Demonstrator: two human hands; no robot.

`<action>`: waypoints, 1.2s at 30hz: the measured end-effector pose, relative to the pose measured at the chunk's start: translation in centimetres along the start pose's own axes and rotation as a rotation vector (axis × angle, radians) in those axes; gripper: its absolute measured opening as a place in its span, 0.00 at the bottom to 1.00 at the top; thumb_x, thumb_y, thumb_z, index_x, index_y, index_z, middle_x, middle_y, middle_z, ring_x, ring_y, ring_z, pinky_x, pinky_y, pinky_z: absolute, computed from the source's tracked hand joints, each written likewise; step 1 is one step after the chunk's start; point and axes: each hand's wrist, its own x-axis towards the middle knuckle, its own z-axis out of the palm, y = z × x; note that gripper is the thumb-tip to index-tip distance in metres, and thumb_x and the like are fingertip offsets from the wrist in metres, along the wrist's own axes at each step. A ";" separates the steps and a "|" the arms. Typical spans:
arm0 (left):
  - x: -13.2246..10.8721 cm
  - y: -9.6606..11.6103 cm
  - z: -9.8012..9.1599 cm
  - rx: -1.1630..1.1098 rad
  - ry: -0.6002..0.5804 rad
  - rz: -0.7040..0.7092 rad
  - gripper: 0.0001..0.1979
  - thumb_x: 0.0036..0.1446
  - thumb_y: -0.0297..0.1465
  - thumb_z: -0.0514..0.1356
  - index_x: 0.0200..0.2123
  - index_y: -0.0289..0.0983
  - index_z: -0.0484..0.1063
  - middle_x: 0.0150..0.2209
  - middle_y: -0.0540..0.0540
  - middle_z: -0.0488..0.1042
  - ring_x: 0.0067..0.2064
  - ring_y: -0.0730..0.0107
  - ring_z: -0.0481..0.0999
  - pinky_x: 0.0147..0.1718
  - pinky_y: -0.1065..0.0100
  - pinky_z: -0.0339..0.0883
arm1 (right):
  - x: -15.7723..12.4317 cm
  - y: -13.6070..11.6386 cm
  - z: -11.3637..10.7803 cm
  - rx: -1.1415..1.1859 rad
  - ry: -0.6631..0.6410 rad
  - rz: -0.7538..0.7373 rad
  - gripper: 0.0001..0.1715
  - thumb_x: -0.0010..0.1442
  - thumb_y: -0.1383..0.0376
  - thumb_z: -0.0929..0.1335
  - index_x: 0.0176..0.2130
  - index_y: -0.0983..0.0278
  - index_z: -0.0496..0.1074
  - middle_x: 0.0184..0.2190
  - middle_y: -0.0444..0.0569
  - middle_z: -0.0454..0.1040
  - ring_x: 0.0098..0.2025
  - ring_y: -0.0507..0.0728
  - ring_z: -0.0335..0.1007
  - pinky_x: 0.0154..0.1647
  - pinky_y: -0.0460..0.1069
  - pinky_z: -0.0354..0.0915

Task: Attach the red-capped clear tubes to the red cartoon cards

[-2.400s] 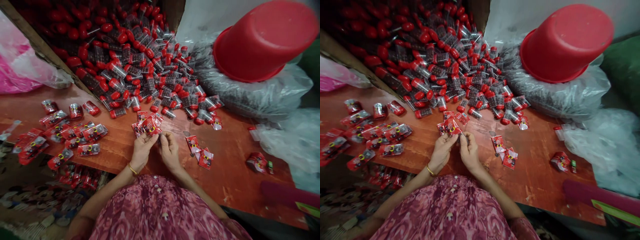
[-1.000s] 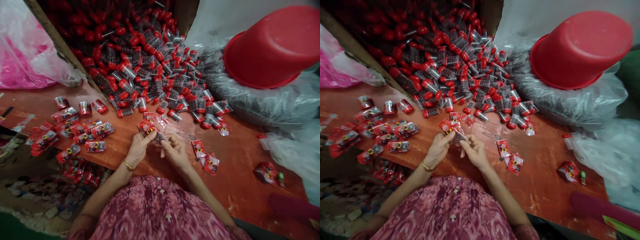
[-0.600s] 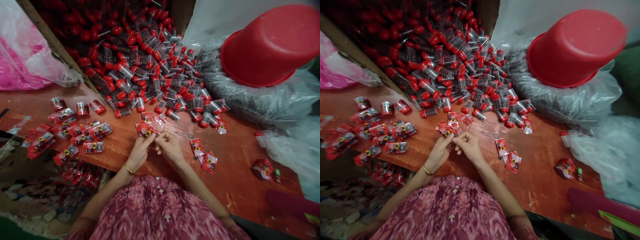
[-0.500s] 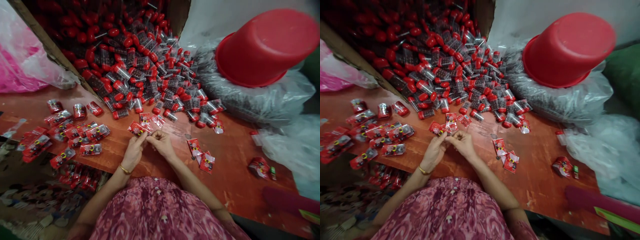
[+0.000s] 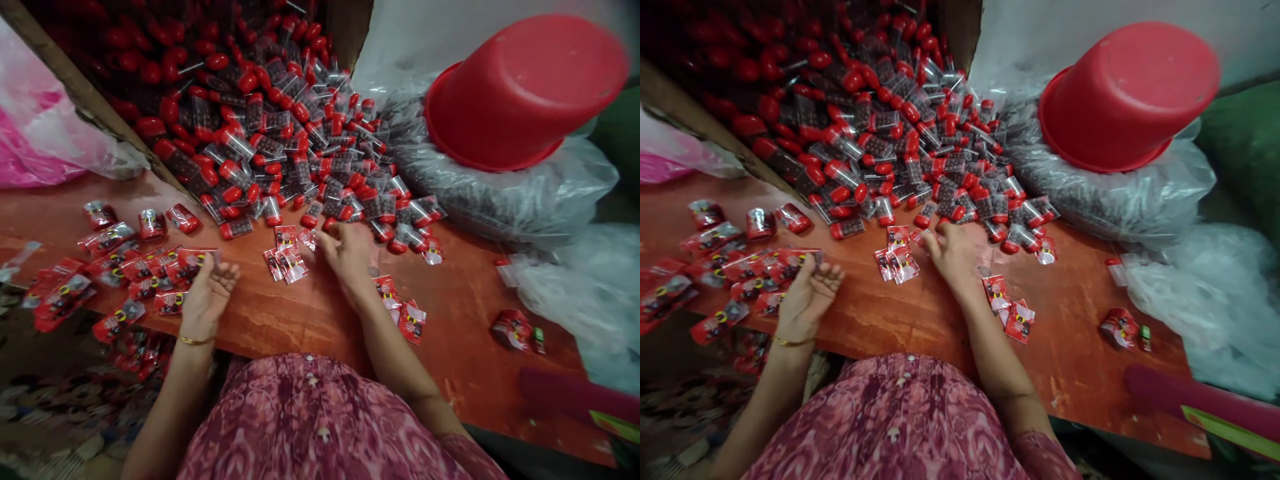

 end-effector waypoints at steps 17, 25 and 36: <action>2.2 -6.7 3.4 1.667 -0.366 0.985 0.13 0.50 0.39 0.63 0.40 0.45 0.78 0.59 0.43 0.65 0.63 0.46 0.55 0.60 0.42 0.43 | -6.3 4.8 -2.3 -0.250 0.006 -0.068 0.16 0.59 0.60 0.64 0.43 0.67 0.72 0.49 0.61 0.70 0.51 0.65 0.62 0.51 0.60 0.59; 2.7 -7.2 3.6 1.707 -0.259 0.998 0.10 0.55 0.36 0.58 0.37 0.44 0.79 0.56 0.43 0.68 0.62 0.48 0.58 0.59 0.43 0.46 | -5.6 1.3 -2.2 -0.022 0.077 -0.130 0.10 0.60 0.63 0.64 0.38 0.63 0.73 0.44 0.55 0.75 0.48 0.61 0.67 0.51 0.58 0.60; -0.7 -6.3 4.5 1.160 -0.363 0.926 0.12 0.53 0.36 0.59 0.40 0.42 0.78 0.56 0.42 0.68 0.59 0.56 0.64 0.59 0.53 0.51 | -4.2 -4.0 0.1 0.970 -0.175 0.319 0.14 0.54 0.55 0.66 0.31 0.64 0.71 0.27 0.45 0.73 0.28 0.52 0.65 0.31 0.47 0.63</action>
